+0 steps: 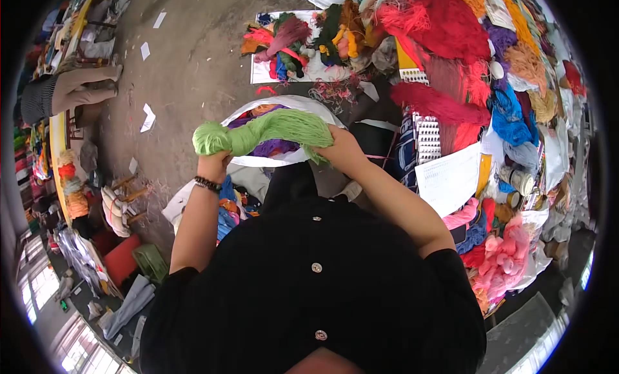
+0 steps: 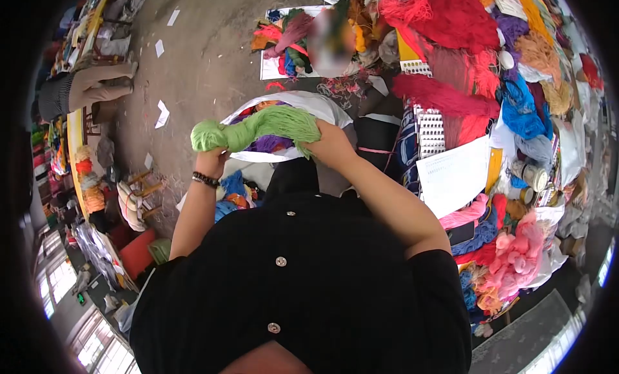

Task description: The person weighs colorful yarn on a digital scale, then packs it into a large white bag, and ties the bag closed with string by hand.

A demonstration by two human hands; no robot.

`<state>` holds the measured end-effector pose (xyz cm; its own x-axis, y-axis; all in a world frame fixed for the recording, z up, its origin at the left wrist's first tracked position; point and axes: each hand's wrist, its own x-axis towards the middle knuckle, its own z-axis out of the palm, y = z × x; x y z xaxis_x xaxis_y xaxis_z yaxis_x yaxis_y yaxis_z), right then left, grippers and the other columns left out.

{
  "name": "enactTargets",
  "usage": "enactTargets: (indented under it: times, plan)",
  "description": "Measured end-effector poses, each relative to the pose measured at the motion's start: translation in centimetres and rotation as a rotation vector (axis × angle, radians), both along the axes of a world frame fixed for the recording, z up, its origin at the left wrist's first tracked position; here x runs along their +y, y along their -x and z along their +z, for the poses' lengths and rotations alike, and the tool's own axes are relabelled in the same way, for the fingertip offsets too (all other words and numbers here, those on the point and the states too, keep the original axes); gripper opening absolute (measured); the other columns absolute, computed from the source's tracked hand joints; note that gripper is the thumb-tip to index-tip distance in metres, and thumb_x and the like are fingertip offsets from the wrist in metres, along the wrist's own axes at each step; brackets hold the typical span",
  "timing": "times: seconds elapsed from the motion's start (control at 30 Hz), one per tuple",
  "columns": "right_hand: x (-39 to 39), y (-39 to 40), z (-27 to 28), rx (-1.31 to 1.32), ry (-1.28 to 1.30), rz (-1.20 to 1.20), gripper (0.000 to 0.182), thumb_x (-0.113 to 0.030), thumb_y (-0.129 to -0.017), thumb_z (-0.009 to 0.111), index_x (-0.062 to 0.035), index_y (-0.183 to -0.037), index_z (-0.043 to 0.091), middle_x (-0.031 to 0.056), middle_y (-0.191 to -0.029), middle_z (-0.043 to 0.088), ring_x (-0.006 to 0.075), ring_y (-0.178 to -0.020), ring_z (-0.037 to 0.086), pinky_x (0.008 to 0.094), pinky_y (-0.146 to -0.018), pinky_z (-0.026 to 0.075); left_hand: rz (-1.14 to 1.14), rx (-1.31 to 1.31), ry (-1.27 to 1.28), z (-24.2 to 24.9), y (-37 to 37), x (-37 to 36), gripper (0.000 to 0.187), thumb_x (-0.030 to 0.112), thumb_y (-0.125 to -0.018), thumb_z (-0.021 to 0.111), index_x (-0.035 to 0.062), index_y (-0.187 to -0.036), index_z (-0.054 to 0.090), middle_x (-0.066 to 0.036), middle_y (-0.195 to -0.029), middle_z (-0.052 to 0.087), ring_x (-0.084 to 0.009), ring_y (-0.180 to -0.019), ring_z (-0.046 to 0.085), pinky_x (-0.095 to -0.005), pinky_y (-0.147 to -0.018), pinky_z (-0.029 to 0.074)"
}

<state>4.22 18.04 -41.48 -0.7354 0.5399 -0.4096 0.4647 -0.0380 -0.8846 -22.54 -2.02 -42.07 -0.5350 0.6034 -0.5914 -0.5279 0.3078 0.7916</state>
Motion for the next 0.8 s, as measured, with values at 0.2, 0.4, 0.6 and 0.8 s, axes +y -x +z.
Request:
enactTargets:
  times: [0.2, 0.4, 0.6, 0.8]
  plan:
    - [-1.4, 0.4, -6.7, -0.176, -0.582, -0.054, 0.054, -0.026, -0.072, 0.066, -0.0039, -0.117, 0.049, 0.0179, -0.104, 0.060, 0.0343, -0.099, 0.056, 0.0396, -0.085, 0.044, 0.167, -0.039, 0.647, -10.1, 1.8, -1.8, 0.073, 0.003, -0.077, 0.063, 0.0179, -0.138, 0.025, -0.009, -0.124, 0.047, -0.0241, -0.116, 0.042, -0.0480, -0.093, 0.037]
    - [0.9, -7.7, -5.6, -0.281, -0.224, -0.146, 0.032, -0.027, -0.075, 0.061, -0.0043, -0.097, 0.059, 0.0161, -0.091, 0.063, 0.0322, -0.090, 0.060, 0.0410, -0.080, 0.047, -0.272, 0.342, 0.744, -19.5, 5.1, -8.9, 0.068, 0.017, -0.077, 0.062, 0.0181, -0.137, 0.031, -0.011, -0.132, 0.042, -0.0240, -0.118, 0.041, -0.0476, -0.084, 0.040]
    - [-1.9, -17.9, -6.8, -0.358, -0.116, -0.361, 0.031, -0.027, -0.078, 0.057, -0.0065, -0.100, 0.061, 0.0129, -0.090, 0.065, 0.0292, -0.087, 0.062, 0.0389, -0.077, 0.048, -0.450, 0.210, 0.866, -13.0, 0.2, -5.5, 0.048, 0.014, -0.079, 0.054, 0.0139, -0.127, 0.045, -0.013, -0.121, 0.051, -0.0261, -0.108, 0.050, -0.0423, -0.084, 0.043]
    - [-6.4, -23.9, -5.8, -0.305, 0.026, -0.616, 0.033, -0.024, -0.078, 0.061, -0.0035, -0.104, 0.059, 0.0122, -0.092, 0.064, 0.0260, -0.088, 0.061, 0.0348, -0.076, 0.048, -1.245, 0.685, 0.765, -11.7, -3.7, -0.8, 0.042, 0.016, -0.078, 0.058, 0.0062, -0.119, 0.051, -0.014, -0.111, 0.057, -0.0252, -0.103, 0.054, -0.0363, -0.083, 0.045]
